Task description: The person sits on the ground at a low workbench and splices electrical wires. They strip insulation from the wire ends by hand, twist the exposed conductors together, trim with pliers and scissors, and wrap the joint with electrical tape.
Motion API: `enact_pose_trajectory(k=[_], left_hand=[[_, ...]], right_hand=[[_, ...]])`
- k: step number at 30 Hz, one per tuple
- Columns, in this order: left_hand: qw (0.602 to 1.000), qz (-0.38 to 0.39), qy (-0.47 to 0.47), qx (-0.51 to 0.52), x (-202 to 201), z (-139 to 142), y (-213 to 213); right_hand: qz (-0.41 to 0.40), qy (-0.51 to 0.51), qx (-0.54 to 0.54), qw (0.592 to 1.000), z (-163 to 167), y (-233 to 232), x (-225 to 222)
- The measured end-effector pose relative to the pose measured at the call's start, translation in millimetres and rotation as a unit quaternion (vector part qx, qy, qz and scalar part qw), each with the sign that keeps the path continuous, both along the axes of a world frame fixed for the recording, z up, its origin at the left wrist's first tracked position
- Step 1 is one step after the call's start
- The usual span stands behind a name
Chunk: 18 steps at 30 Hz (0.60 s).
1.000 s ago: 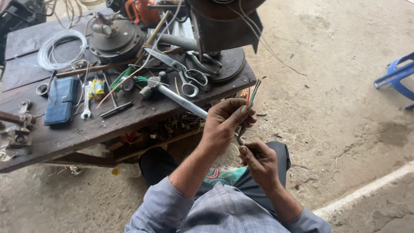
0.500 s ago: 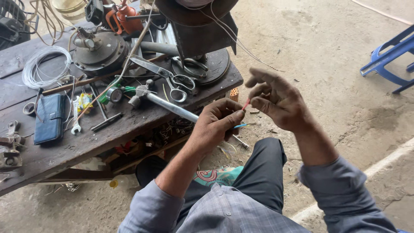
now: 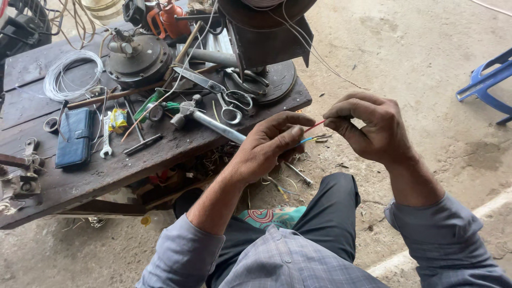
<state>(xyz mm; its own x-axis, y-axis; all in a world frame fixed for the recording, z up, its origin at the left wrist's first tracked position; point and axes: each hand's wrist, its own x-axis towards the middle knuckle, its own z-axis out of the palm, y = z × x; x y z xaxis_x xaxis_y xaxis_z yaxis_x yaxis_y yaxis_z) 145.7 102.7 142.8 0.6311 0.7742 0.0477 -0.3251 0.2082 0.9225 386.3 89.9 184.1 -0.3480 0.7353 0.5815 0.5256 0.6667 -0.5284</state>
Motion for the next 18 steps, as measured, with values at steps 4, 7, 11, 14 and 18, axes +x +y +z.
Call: enact_pose_trajectory(k=[4,7,11,14,18], left_hand=[[0.996,-0.031,-0.076,0.015,0.6,-2.5,-1.5],[0.997,-0.009,-0.050,0.056,4.0,-9.8,0.1],[0.998,0.034,-0.008,0.056,8.0,-23.5,4.0],[0.995,0.054,-0.006,0.088,9.7,-31.8,6.7],[0.988,0.064,-0.012,0.140,8.4,-34.0,6.7]], right_hand=[[-0.021,0.025,0.016,0.999,-2.9,1.4,-2.0],[-0.101,0.072,0.032,0.992,-11.0,-6.5,-7.8],[-0.088,0.294,-0.054,0.950,-27.0,-26.7,-17.0],[-0.007,0.328,-0.192,0.925,-37.0,-34.8,-20.2],[0.018,0.303,-0.161,0.939,-45.3,-30.7,-21.9]])
